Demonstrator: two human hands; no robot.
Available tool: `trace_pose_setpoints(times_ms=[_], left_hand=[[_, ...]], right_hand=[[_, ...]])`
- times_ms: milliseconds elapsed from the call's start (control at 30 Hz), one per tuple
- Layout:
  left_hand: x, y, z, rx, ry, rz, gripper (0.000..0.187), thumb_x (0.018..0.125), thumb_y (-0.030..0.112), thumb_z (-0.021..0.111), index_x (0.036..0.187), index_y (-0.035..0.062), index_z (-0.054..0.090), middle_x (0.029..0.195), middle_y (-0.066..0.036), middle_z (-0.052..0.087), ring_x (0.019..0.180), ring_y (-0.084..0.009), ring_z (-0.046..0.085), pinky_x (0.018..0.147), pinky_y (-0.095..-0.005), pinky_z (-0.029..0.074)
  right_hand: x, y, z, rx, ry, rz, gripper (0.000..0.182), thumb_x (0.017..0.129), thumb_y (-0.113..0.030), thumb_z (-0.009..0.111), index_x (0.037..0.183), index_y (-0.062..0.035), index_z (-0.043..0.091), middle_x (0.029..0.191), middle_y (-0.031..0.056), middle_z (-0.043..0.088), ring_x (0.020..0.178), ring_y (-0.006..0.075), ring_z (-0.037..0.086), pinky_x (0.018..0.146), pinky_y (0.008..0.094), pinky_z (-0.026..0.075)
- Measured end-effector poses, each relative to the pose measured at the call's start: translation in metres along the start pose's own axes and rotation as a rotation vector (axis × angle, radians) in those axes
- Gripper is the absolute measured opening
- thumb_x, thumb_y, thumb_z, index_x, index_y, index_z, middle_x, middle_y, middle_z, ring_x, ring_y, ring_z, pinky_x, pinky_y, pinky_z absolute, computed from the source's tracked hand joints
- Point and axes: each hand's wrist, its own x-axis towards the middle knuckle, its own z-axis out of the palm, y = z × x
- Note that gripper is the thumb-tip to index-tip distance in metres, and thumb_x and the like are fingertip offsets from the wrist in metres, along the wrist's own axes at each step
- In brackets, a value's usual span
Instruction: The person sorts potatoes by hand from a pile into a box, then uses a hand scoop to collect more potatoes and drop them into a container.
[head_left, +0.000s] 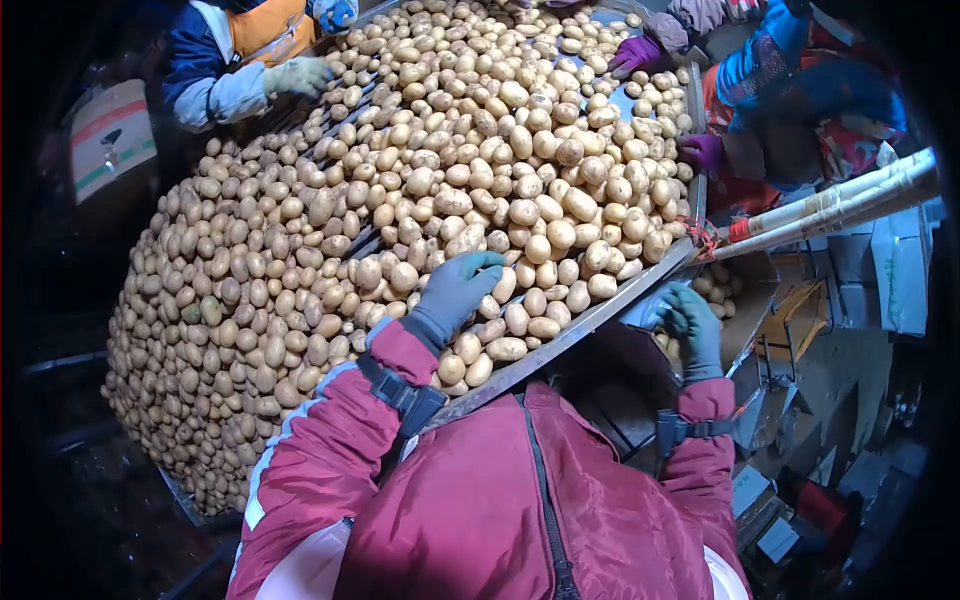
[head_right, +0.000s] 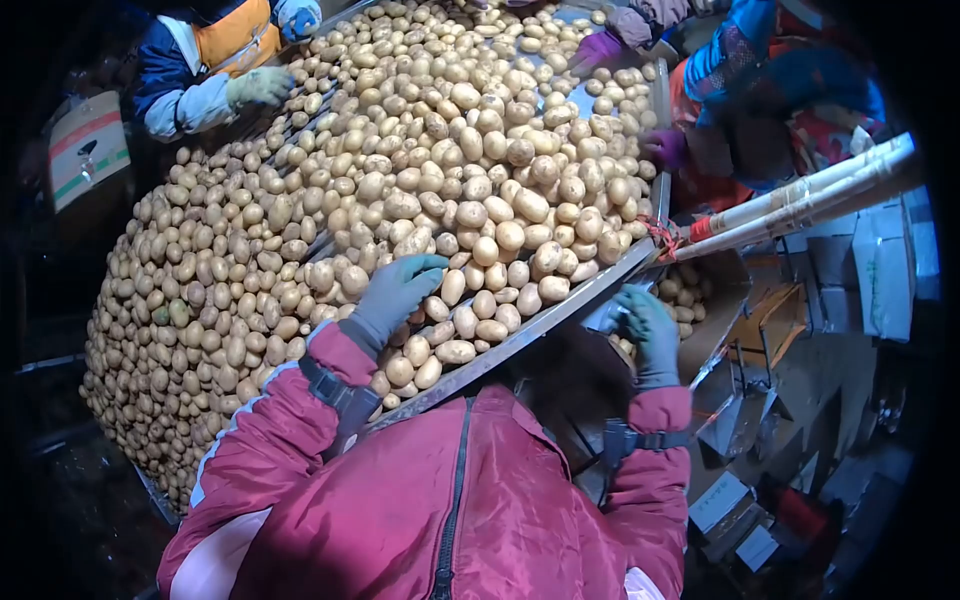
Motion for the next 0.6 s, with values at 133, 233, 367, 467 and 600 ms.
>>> trace_pose_setpoints(times_ms=[133, 233, 367, 467, 600], left_hand=[[0.032, -0.015, 0.031, 0.177, 0.042, 0.207, 0.038, 0.093, 0.024, 0.069, 0.125, 0.0051, 0.067, 0.109, -0.010, 0.069, 0.095, -0.0200, 0.066, 0.086, -0.0319, 0.053], [0.044, 0.001, 0.061, 0.420, 0.180, 0.293, 0.046, 0.088, 0.031, 0.073, 0.126, 0.0062, 0.065, 0.112, -0.018, 0.064, 0.104, -0.0315, 0.064, 0.091, -0.0398, 0.052], [0.063, -0.006, 0.086, 0.673, 0.158, 0.293, 0.053, 0.083, 0.031, 0.075, 0.128, 0.0063, 0.063, 0.121, -0.019, 0.060, 0.111, -0.0337, 0.062, 0.095, -0.0415, 0.050], [0.066, -0.001, 0.081, 0.571, 0.072, 0.225, 0.053, 0.082, 0.028, 0.076, 0.129, 0.0058, 0.063, 0.123, -0.019, 0.060, 0.113, -0.0331, 0.061, 0.097, -0.0410, 0.050], [0.059, 0.012, 0.044, -0.076, -0.108, -0.160, 0.049, 0.085, 0.020, 0.072, 0.132, 0.0071, 0.064, 0.118, -0.010, 0.066, 0.102, -0.0165, 0.065, 0.087, -0.0294, 0.054]], right_hand=[[-0.001, 0.007, 0.074, 0.099, -0.147, 0.122, 0.037, 0.103, -0.022, 0.057, 0.131, 0.0018, 0.060, 0.110, 0.0138, 0.071, 0.086, 0.0237, 0.072, 0.075, 0.0358, 0.060], [0.000, 0.016, 0.105, -0.082, -0.270, 0.000, 0.035, 0.103, -0.022, 0.058, 0.128, 0.0015, 0.062, 0.107, 0.0124, 0.071, 0.085, 0.0224, 0.071, 0.073, 0.0329, 0.059], [-0.002, 0.010, 0.125, 0.037, -0.323, 0.162, 0.034, 0.103, -0.023, 0.057, 0.128, 0.0009, 0.064, 0.108, 0.0116, 0.071, 0.085, 0.0202, 0.070, 0.073, 0.0314, 0.058], [-0.003, 0.004, 0.132, 0.013, -0.366, 0.254, 0.034, 0.103, -0.022, 0.057, 0.129, -0.0002, 0.063, 0.108, 0.0111, 0.071, 0.086, 0.0198, 0.070, 0.073, 0.0312, 0.057], [0.011, 0.008, 0.134, 0.025, -0.380, 0.253, 0.035, 0.102, -0.022, 0.060, 0.131, -0.0013, 0.062, 0.110, 0.0100, 0.070, 0.087, 0.0187, 0.069, 0.073, 0.0301, 0.057]])
